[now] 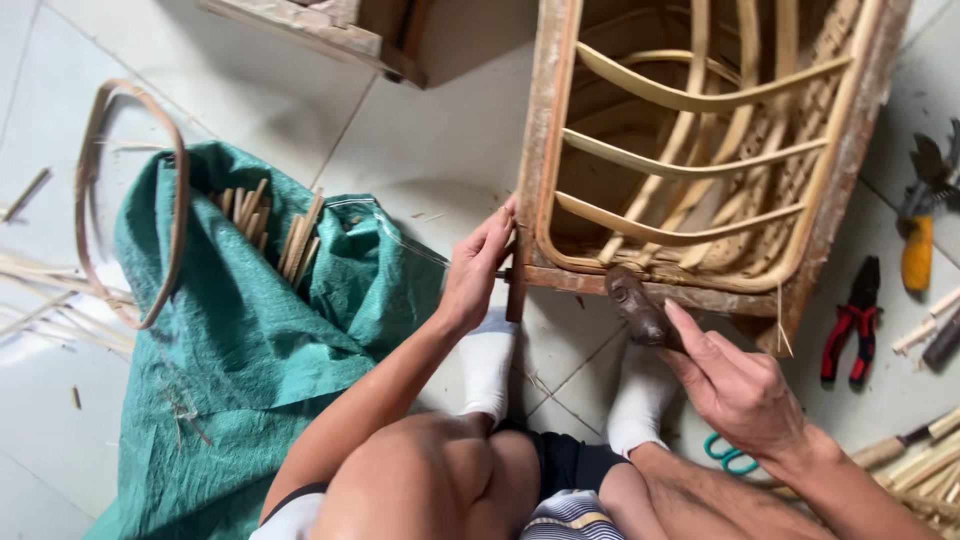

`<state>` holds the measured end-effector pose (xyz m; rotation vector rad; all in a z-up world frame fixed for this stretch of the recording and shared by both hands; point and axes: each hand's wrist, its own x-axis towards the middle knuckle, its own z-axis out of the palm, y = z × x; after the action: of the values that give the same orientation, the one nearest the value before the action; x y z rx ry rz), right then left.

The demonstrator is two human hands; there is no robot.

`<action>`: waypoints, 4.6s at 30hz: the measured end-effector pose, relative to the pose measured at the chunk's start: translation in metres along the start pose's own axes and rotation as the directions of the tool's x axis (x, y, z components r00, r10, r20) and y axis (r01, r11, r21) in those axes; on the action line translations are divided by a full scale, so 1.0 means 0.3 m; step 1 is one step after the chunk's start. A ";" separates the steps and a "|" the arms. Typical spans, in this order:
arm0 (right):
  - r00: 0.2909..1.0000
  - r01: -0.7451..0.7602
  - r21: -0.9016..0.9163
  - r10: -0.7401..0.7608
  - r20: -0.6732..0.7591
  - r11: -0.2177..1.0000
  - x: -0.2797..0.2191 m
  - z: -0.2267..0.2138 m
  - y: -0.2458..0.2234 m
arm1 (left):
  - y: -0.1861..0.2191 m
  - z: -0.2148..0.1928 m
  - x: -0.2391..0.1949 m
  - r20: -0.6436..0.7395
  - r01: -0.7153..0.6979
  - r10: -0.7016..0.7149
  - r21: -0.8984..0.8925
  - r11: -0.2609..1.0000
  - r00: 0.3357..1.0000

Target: The person assembles a rectangular basket by inserting curved bamboo strips into a wooden mold. They use a hammer to secure the strips, apply glue to the joints, and trim excess material with pliers.

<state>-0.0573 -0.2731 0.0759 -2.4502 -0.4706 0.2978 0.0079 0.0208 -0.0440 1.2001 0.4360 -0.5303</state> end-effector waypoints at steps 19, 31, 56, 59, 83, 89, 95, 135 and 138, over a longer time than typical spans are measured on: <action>0.989 0.069 -0.095 -0.056 0.138 0.993 0.504 -0.028 -0.176 | 0.020 -0.007 -0.079 -0.086 -0.326 0.358 0.258 0.909 0.930; 0.661 -0.378 0.098 0.342 -0.668 0.921 -0.239 -0.062 0.216 | 0.100 0.156 -0.076 0.649 -0.717 0.526 0.689 -0.101 0.550; 0.498 -0.457 0.296 0.517 -0.697 0.839 -0.143 -0.239 1.203 | 0.122 0.128 -0.058 0.698 -0.735 0.392 0.674 -0.074 0.600; 0.441 -0.455 0.335 0.536 -0.720 0.825 0.080 -0.316 1.521 | 0.137 0.146 -0.048 0.696 -0.737 0.419 0.671 -0.087 0.584; 0.963 -0.007 -0.432 -0.110 -0.246 0.902 0.800 -0.331 0.462 | 0.106 0.055 -0.125 0.713 -0.794 0.378 0.597 0.114 0.591; 0.954 0.037 -0.568 -0.199 -0.226 0.822 0.901 -0.285 0.421 | 0.213 0.028 0.062 0.344 -0.754 0.781 0.615 0.232 0.521; 0.961 0.045 -0.614 -0.203 -0.190 0.788 0.921 -0.273 0.403 | 0.281 0.100 0.342 0.106 -0.527 0.554 0.495 0.690 0.825; 0.973 0.028 -0.696 -0.180 -0.147 0.718 0.820 -0.365 0.567 | 0.234 0.121 0.364 0.149 -0.499 0.517 0.578 0.646 0.843; 0.973 0.010 -0.711 -0.172 -0.156 0.703 0.799 -0.376 0.589 | 0.240 0.121 0.368 0.159 -0.508 0.523 0.581 0.636 0.837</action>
<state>0.2433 -0.3691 0.0319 -3.1452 -0.7105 -0.2531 0.1406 -0.0114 -0.0426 1.8756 -0.1033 -0.1370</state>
